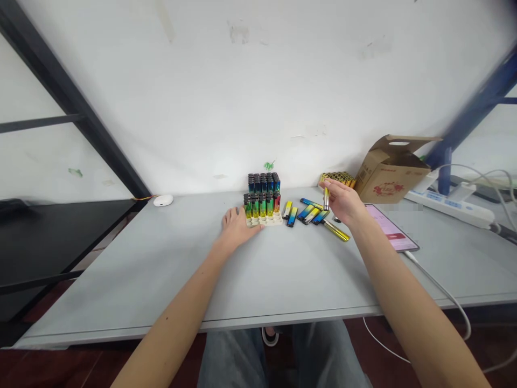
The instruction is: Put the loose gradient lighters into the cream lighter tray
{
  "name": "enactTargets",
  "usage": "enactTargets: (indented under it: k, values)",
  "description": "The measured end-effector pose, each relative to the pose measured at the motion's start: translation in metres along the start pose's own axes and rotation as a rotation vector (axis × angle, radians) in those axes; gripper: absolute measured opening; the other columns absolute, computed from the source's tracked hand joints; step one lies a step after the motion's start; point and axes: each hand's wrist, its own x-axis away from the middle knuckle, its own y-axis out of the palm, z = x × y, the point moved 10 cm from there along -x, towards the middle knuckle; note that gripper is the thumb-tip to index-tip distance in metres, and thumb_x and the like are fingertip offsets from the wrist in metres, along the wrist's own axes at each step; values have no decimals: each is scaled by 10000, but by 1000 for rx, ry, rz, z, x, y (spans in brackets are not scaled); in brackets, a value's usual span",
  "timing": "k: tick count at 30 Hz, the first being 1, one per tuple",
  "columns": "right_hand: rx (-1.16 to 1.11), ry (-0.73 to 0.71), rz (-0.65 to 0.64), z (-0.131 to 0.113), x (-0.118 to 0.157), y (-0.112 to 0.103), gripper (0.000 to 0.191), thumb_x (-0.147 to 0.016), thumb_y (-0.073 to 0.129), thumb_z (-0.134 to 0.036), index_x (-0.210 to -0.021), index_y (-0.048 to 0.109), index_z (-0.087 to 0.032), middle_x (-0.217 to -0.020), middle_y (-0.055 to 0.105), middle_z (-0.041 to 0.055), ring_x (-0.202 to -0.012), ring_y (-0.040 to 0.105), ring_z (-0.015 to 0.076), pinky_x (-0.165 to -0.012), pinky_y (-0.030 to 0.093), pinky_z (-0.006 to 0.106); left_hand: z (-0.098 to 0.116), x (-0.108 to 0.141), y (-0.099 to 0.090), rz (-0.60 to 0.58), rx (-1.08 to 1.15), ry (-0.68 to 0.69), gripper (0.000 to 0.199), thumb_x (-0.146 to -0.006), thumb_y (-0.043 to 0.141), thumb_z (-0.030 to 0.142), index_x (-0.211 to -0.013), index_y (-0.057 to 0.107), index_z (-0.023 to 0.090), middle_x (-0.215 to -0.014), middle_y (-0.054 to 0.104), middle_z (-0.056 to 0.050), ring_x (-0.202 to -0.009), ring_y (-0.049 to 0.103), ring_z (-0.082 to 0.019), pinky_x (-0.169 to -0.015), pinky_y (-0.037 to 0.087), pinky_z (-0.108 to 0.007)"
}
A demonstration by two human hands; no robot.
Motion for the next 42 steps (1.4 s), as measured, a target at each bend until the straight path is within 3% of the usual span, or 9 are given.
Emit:
enactTargets:
  k: [10,17,22,28,31,33,36,39,42]
  values:
    - [-50,41,-8,13,1,3,278,-630,834,-334,-742,607,-219,-777,658,-9,-717,640,122,-732,590,241,3,3,-4,0,-2,5,717,-745,568,633,-1275,418,174,-1236,500,-161,-1245,430,-331,-1035,323,-402]
    - [-72,74,-2,31,2,9,426,-540,886,-402,-630,521,-201,-587,502,-54,-515,511,58,-473,501,148,4,4,-4,1,-15,8,705,-756,566,623,-1274,406,173,-1250,493,-158,-1249,425,-321,-1040,318,-398]
    - [238,-75,11,15,5,6,428,-579,832,-498,-756,588,-195,-581,498,-60,-455,438,57,-410,402,191,4,3,-3,2,-18,17,686,-763,564,610,-1270,408,175,-1252,496,-159,-1241,431,-321,-1038,317,-400]
    - [661,-99,-509,26,26,49,416,-602,808,-476,-818,634,-167,-606,573,-28,-521,471,96,-481,352,227,3,2,-1,-5,-21,17,680,-769,560,618,-1266,411,178,-1259,501,-157,-1251,421,-323,-1028,318,-390]
    - [815,-147,-585,36,31,58,399,-634,771,-489,-833,653,-164,-681,631,7,-575,520,126,-534,381,252,4,3,-2,6,-29,23,681,-777,562,608,-1275,406,170,-1265,501,-159,-1255,414,-322,-1027,313,-390]
    - [947,-283,-522,30,29,60,372,-660,747,-489,-848,682,-175,-810,676,40,-614,534,139,-574,397,273,5,3,-2,10,-29,28,681,-781,564,600,-1277,408,160,-1258,505,-163,-1251,416,-325,-1023,313,-392]
    - [1039,-477,-270,4,24,48,324,-760,656,-481,-897,708,-193,-902,693,67,-641,548,159,-621,413,301,6,3,-2,8,-27,28,691,-781,561,600,-1281,410,148,-1255,508,-174,-1251,415,-336,-1017,315,-400]
    - [1035,-483,21,-15,13,16,315,-837,551,-448,-895,709,-183,-772,690,72,-633,579,192,-642,439,327,6,3,-2,0,-30,22,699,-779,559,601,-1292,401,152,-1269,506,-174,-1257,413,-334,-1017,315,-397]
    - [1049,-472,104,-16,2,-4,281,-841,520,-370,-901,708,-169,-833,718,95,-750,644,236,-732,481,360,5,4,-1,-12,-27,21,705,-780,551,604,-1297,397,150,-1278,507,-177,-1258,414,-332,-1021,311,-399]
